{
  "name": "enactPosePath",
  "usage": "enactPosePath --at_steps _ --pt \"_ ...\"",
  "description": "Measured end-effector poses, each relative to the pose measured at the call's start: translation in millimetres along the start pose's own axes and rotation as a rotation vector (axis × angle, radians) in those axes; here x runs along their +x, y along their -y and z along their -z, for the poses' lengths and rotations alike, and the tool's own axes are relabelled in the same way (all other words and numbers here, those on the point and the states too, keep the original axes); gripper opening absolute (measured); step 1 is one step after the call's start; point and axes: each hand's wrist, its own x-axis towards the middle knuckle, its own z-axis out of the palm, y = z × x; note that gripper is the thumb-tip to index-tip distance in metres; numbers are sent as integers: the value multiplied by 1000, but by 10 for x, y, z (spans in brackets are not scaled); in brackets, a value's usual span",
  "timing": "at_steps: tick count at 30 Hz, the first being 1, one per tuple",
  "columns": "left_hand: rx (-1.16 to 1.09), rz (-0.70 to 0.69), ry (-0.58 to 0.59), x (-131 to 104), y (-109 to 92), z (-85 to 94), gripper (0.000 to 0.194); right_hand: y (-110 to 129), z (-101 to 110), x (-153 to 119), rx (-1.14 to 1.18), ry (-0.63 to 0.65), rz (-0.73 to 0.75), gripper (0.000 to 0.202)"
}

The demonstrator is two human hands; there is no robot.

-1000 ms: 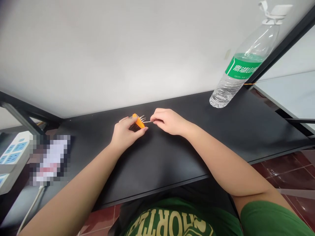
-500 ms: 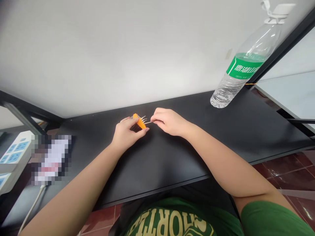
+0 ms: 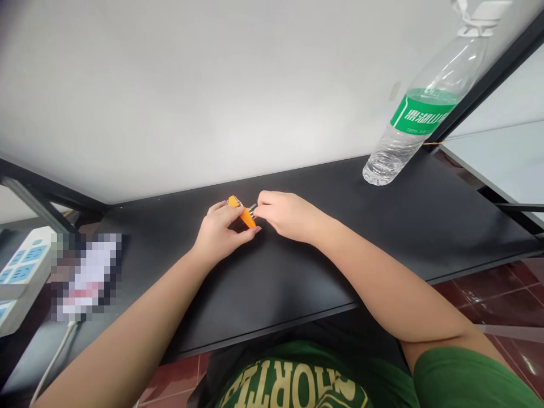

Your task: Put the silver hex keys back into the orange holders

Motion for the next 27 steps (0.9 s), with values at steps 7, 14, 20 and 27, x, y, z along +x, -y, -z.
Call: enactPosePath --at_steps 7,14,20,27 --pt "-58 -2 -24 -2 -27 6 20 25 -215 36 208 -18 -123 14" --pt "-44 -1 -32 2 22 -19 28 -301 -63 13 -125 -11 -412 8" --pt "-47 19 -33 7 16 -7 29 -568 21 -47 -99 176 -487 11" --pt "-46 23 -50 -3 55 -38 26 -592 3 -32 -207 197 -559 11"
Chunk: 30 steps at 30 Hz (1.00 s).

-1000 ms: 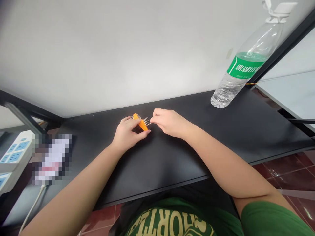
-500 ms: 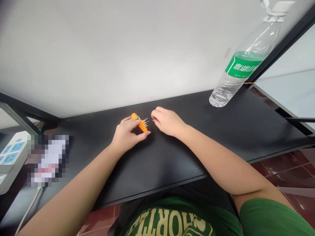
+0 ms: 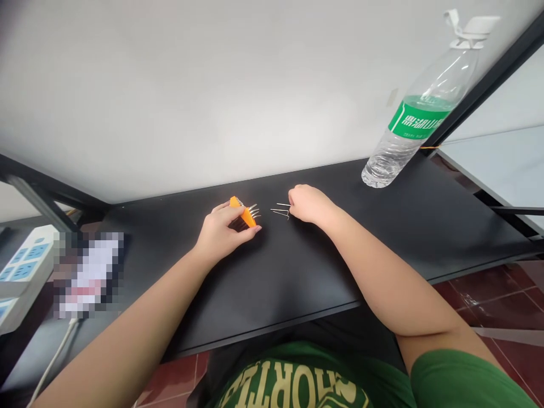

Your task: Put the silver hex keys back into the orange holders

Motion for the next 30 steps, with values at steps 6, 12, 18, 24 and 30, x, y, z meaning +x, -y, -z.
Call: enactPosePath --at_steps 6,12,18,24,30 --pt "9 5 22 11 -8 12 26 21 126 -40 -11 123 -88 24" --pt "35 22 -24 32 0 20 28 279 176 -166 285 6 269 10" --pt "16 33 -20 28 6 10 28 403 136 -221 360 -62 431 13" --pt "32 36 -15 32 1 15 27 409 135 -243 254 -64 450 17" --pt "40 21 -8 34 7 16 28 442 153 -295 151 -86 454 20"
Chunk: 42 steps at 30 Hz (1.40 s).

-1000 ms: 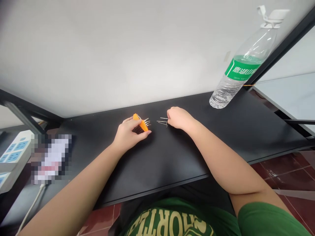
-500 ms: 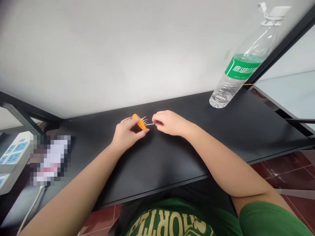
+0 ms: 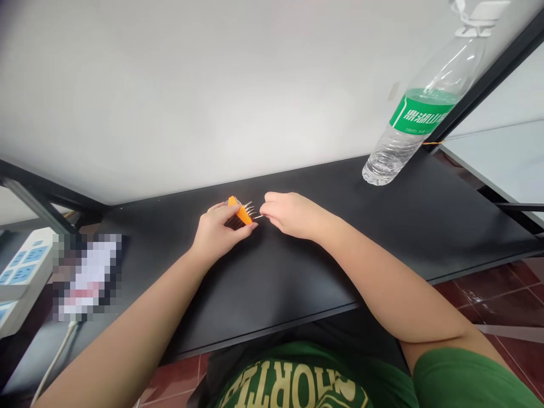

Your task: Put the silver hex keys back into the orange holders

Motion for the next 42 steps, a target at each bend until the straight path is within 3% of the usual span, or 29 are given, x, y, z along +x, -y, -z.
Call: enactPosePath --at_steps 13,42 --pt "-21 11 7 -1 -4 12 29 -35 12 19 162 -56 21 23" --pt "-28 -20 -2 -7 7 3 29 -10 47 -3 164 -51 53 24"
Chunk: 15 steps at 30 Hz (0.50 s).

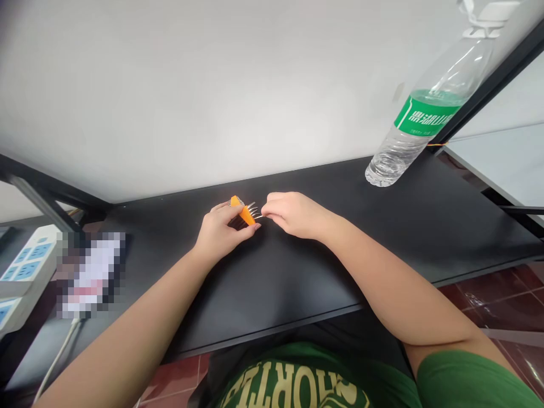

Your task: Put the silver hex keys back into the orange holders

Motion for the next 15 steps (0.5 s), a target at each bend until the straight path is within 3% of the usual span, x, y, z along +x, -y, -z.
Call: enactPosePath --at_steps 8,15 --pt "19 6 65 -7 -44 10 27 37 -14 7 -11 30 12 25" --pt "6 -2 34 -8 -33 5 27 41 -24 11 3 35 1 25"
